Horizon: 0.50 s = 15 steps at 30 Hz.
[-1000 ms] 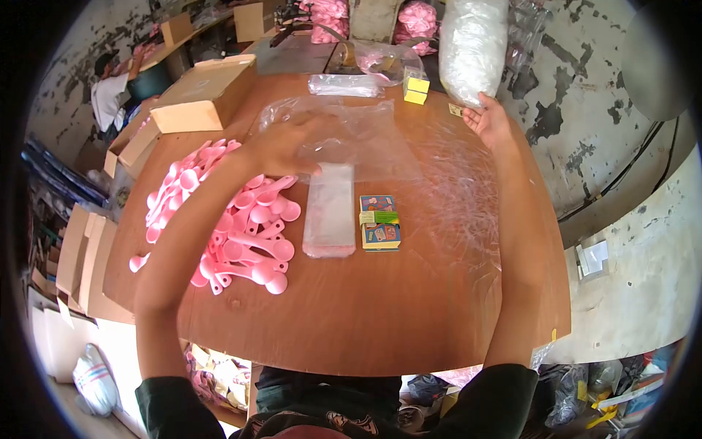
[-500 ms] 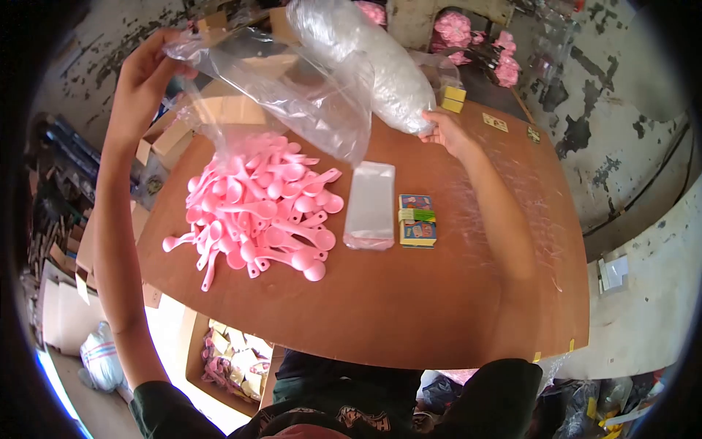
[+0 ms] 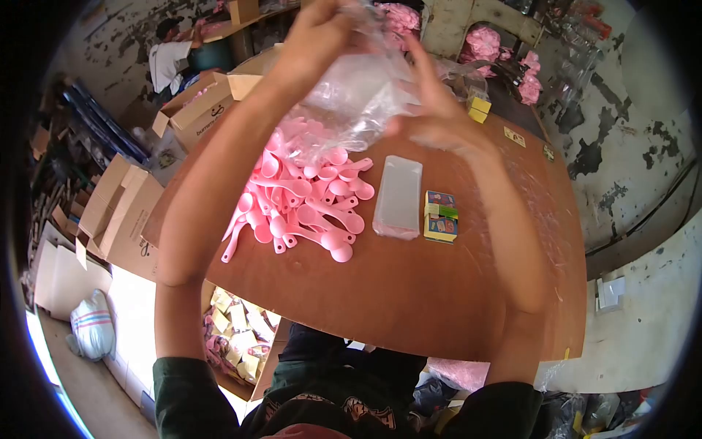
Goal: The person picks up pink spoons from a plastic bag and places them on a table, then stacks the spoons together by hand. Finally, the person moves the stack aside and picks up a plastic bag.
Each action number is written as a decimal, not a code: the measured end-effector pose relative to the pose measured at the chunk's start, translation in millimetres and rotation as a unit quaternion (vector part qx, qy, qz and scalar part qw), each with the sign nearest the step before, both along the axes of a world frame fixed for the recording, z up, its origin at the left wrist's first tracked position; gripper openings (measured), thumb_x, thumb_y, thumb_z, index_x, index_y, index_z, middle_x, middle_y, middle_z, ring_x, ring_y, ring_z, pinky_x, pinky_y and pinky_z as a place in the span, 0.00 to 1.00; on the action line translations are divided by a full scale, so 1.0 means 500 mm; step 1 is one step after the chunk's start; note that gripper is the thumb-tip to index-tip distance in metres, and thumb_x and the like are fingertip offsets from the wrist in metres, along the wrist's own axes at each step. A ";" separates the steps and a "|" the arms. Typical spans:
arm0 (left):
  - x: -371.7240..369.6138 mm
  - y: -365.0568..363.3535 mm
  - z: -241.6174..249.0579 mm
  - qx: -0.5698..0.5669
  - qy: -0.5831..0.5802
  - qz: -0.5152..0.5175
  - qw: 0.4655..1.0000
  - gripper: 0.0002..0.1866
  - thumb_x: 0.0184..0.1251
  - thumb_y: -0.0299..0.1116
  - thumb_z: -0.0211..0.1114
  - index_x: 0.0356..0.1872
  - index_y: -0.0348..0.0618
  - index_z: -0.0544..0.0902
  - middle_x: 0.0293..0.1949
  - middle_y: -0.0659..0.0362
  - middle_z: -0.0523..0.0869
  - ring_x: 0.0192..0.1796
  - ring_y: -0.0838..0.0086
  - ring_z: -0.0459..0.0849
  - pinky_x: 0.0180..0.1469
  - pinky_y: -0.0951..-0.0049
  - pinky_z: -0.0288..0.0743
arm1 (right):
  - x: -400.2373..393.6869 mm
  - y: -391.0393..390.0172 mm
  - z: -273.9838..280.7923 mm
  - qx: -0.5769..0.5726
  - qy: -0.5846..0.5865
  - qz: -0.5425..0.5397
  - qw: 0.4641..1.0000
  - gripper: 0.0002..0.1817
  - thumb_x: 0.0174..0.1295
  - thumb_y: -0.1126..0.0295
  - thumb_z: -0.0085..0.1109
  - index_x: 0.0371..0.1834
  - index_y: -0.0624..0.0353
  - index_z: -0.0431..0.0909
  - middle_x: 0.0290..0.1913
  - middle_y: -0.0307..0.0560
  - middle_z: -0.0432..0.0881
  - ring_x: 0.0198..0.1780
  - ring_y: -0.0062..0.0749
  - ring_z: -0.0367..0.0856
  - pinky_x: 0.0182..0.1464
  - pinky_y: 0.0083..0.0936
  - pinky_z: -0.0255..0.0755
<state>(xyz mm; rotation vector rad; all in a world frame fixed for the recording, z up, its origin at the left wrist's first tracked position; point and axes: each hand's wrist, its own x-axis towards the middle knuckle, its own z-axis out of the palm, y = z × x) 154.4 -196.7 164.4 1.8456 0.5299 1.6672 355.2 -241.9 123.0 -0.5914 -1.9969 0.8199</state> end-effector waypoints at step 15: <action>0.017 -0.162 -0.074 0.043 0.133 -0.121 0.983 0.74 0.39 0.54 0.83 0.76 0.38 0.33 0.78 0.46 0.39 0.79 0.56 0.34 0.78 0.60 0.35 | -0.001 -0.072 0.000 -0.175 0.358 0.036 0.917 0.22 0.58 0.73 0.61 0.58 0.59 0.73 0.54 0.48 0.79 0.52 0.38 0.81 0.51 0.38 0.81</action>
